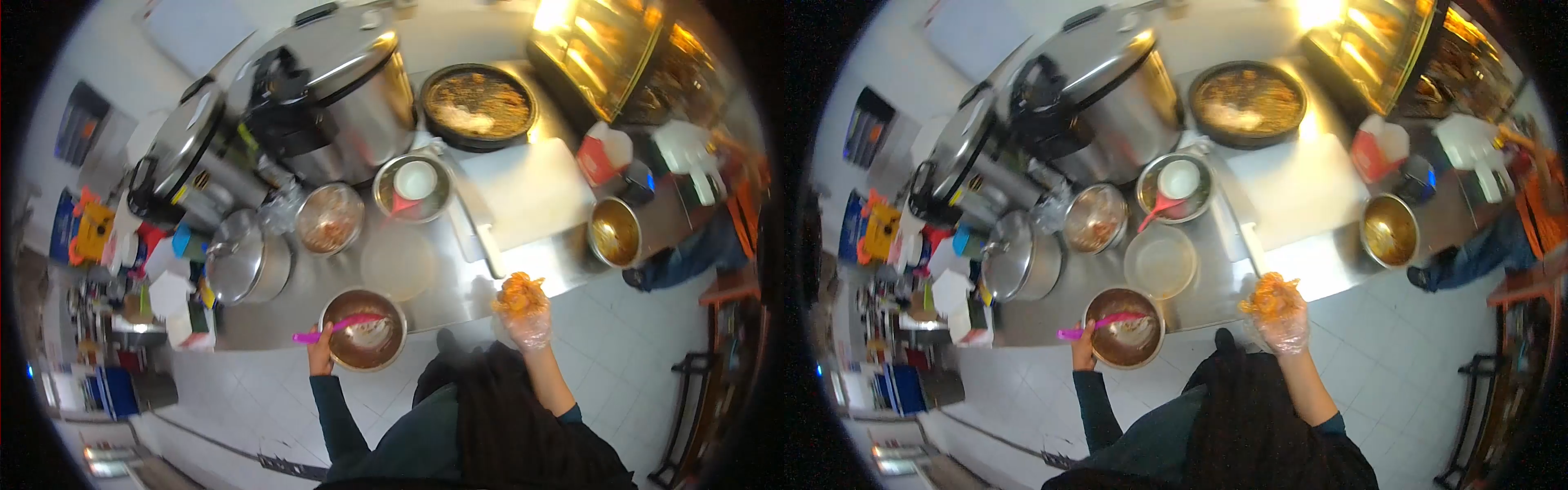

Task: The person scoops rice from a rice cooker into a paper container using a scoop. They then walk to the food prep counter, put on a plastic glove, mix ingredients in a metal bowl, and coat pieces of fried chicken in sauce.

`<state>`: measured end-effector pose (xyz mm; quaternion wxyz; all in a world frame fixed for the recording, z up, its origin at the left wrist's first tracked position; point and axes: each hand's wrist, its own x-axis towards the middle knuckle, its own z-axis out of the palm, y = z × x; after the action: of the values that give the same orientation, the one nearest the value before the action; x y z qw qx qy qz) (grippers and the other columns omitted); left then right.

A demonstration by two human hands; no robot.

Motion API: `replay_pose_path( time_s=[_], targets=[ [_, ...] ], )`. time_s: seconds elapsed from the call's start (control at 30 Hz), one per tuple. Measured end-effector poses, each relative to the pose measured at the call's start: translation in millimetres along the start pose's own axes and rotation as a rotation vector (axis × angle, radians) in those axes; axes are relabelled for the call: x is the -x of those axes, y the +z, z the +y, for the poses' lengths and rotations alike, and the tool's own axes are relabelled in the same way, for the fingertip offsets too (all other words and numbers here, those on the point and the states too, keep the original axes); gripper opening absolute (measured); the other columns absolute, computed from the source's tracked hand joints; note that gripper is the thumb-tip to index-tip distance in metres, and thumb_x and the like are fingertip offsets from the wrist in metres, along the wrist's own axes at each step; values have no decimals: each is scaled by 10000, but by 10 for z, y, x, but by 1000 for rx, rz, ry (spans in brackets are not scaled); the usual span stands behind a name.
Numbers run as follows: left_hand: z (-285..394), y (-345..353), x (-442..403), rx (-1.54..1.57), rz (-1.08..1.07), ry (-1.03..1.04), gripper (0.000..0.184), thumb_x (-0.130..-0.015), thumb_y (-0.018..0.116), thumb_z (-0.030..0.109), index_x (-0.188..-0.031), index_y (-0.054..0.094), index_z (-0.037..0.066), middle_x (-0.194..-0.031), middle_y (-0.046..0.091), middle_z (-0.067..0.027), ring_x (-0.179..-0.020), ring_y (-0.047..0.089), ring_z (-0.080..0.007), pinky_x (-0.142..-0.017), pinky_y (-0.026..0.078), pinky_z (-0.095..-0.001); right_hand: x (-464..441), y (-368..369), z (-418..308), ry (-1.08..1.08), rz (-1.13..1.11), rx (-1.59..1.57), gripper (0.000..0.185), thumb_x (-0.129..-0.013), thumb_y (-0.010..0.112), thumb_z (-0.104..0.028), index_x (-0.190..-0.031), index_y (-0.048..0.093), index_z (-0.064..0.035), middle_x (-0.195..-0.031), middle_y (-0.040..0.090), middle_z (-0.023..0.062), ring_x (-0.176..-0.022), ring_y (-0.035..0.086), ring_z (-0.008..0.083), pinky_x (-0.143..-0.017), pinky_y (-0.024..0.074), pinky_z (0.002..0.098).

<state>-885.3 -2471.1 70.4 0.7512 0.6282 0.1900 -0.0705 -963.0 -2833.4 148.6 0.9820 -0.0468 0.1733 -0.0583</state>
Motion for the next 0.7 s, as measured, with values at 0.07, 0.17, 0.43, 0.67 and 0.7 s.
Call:
replay_pose_path(
  time_s=[0.07, 0.17, 0.43, 0.67, 0.7],
  targets=[
    [-64, -24, 111, 24, -8, 28, 241, -764, 572, 154, -940, 479, 18, -867, 532, -63, -748, 527, -134, -640, 448, -259, 36, -42, -91, -47, 26, -25, 162, -775, 462, -183, -875, 464, -56, -794, 490, 80, -697, 460, 184, -651, 405, 318],
    [164, 236, 412, 6, -13, 116, 271, -765, 568, 147, -977, 469, 9, -897, 535, -85, -778, 535, -155, -670, 458, -283, 111, -96, -281, -122, 29, -65, 159, -777, 454, -171, -873, 480, -48, -798, 493, 91, -702, 461, 191, -650, 402, 322],
    [307, 1686, 480, 93, -332, 36, 304, -794, 533, 146, -1053, 426, 27, -937, 530, -74, -804, 539, -142, -658, 455, -251, 344, -163, -928, -318, -35, -190, 138, -769, 459, -143, -855, 475, -36, -775, 484, 88, -678, 443, 183, -645, 390, 289],
    [-979, 3440, 250, -24, -444, -30, 175, -750, 593, 136, -864, 507, 34, -767, 521, -20, -705, 507, -104, -621, 416, -240, 650, -636, -1858, -541, -122, -177, 229, -783, 467, -217, -931, 478, -43, -853, 505, 95, -790, 486, 219, -753, 403, 361],
    [-1057, 3628, 353, 27, -421, -31, 201, -747, 596, 133, -885, 497, 26, -794, 520, -29, -728, 506, -110, -643, 415, -243, 736, -664, -2019, -576, -98, -189, 229, -784, 467, -219, -934, 479, -46, -865, 508, 97, -803, 487, 224, -757, 404, 361]
  ],
)
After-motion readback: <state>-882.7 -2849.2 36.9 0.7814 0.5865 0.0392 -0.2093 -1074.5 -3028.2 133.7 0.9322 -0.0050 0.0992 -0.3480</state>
